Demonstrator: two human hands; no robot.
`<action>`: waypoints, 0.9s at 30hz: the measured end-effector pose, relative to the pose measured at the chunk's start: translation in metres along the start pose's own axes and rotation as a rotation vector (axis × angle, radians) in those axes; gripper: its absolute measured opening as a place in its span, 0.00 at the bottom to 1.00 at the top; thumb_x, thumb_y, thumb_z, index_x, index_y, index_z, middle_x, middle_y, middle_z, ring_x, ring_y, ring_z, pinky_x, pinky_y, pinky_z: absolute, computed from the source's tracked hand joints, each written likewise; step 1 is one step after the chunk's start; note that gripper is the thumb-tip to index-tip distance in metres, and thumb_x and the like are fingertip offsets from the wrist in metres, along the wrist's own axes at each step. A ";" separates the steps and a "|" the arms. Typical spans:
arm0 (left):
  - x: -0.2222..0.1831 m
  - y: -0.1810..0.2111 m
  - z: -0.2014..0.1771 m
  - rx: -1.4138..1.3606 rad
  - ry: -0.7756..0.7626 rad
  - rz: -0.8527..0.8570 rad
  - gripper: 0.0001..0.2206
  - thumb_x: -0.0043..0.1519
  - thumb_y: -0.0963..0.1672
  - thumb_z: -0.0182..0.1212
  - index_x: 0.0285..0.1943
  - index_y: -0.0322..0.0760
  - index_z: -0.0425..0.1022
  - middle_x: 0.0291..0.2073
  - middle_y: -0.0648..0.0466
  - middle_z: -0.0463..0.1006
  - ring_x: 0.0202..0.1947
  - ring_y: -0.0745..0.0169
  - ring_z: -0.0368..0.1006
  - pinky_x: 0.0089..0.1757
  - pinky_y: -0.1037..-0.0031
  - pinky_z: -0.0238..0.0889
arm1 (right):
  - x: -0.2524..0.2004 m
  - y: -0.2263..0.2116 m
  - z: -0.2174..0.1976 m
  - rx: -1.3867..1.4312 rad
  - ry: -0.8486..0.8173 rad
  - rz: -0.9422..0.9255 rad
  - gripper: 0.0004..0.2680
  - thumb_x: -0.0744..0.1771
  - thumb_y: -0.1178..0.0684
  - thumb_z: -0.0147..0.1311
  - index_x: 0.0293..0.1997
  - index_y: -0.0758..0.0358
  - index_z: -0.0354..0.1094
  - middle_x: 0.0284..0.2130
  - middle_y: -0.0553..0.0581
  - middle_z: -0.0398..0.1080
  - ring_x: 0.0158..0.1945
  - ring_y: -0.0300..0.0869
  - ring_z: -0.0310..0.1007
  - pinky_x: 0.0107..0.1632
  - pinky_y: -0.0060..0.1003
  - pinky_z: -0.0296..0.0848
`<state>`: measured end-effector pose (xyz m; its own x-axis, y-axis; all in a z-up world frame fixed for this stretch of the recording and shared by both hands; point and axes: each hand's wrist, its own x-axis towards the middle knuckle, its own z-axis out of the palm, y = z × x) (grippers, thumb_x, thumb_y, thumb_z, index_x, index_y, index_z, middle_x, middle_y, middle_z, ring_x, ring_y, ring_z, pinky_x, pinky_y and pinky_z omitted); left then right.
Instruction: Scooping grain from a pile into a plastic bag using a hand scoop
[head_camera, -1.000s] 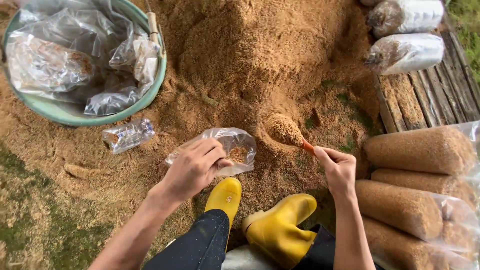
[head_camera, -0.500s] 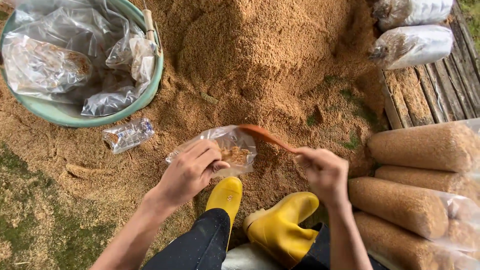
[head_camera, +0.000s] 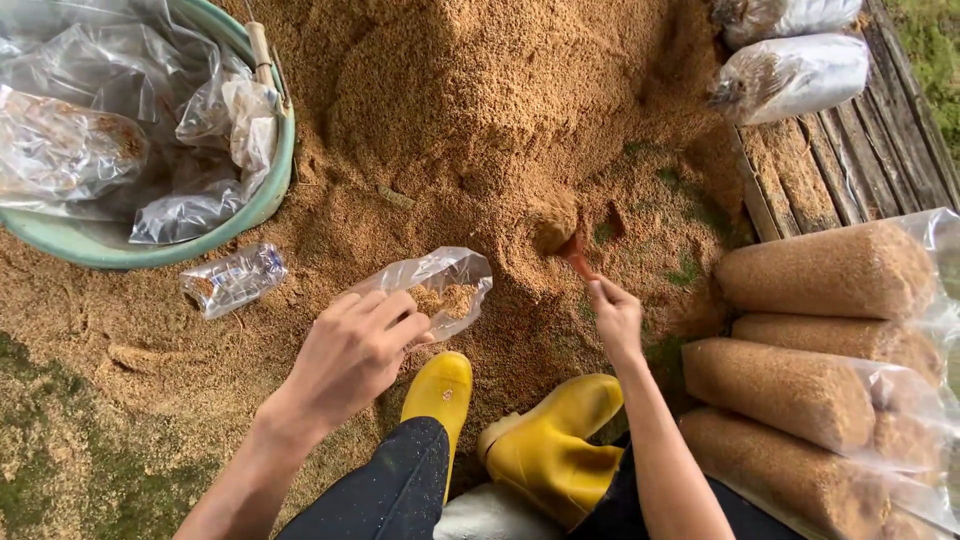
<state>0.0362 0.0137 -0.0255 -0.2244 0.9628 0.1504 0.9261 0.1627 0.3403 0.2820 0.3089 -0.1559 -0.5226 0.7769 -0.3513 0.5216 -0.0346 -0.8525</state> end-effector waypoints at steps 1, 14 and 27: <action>0.001 0.002 -0.002 0.000 0.001 0.003 0.04 0.62 0.41 0.59 0.38 0.48 0.78 0.30 0.59 0.74 0.29 0.66 0.72 0.33 0.75 0.66 | -0.003 -0.003 0.004 0.001 0.003 -0.001 0.10 0.72 0.57 0.47 0.56 0.69 0.71 0.23 0.55 0.66 0.25 0.34 0.53 0.31 0.28 0.55; 0.019 0.012 0.004 -0.088 0.044 0.058 0.05 0.62 0.42 0.58 0.41 0.47 0.78 0.29 0.58 0.72 0.25 0.67 0.66 0.26 0.78 0.59 | -0.024 -0.089 -0.023 0.137 0.036 -0.031 0.09 0.69 0.56 0.54 0.51 0.72 0.72 0.15 0.45 0.59 0.21 0.27 0.49 0.26 0.22 0.49; 0.013 0.003 0.024 -0.159 0.090 0.034 0.08 0.61 0.39 0.58 0.42 0.45 0.80 0.28 0.57 0.70 0.28 0.65 0.67 0.32 0.76 0.63 | -0.082 -0.135 0.015 -0.525 0.068 -0.793 0.06 0.65 0.56 0.62 0.42 0.50 0.81 0.26 0.50 0.79 0.28 0.42 0.78 0.37 0.37 0.76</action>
<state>0.0431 0.0314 -0.0446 -0.2265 0.9427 0.2448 0.8755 0.0869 0.4753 0.2443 0.2403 -0.0182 -0.8225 0.4880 0.2922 0.2765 0.7919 -0.5445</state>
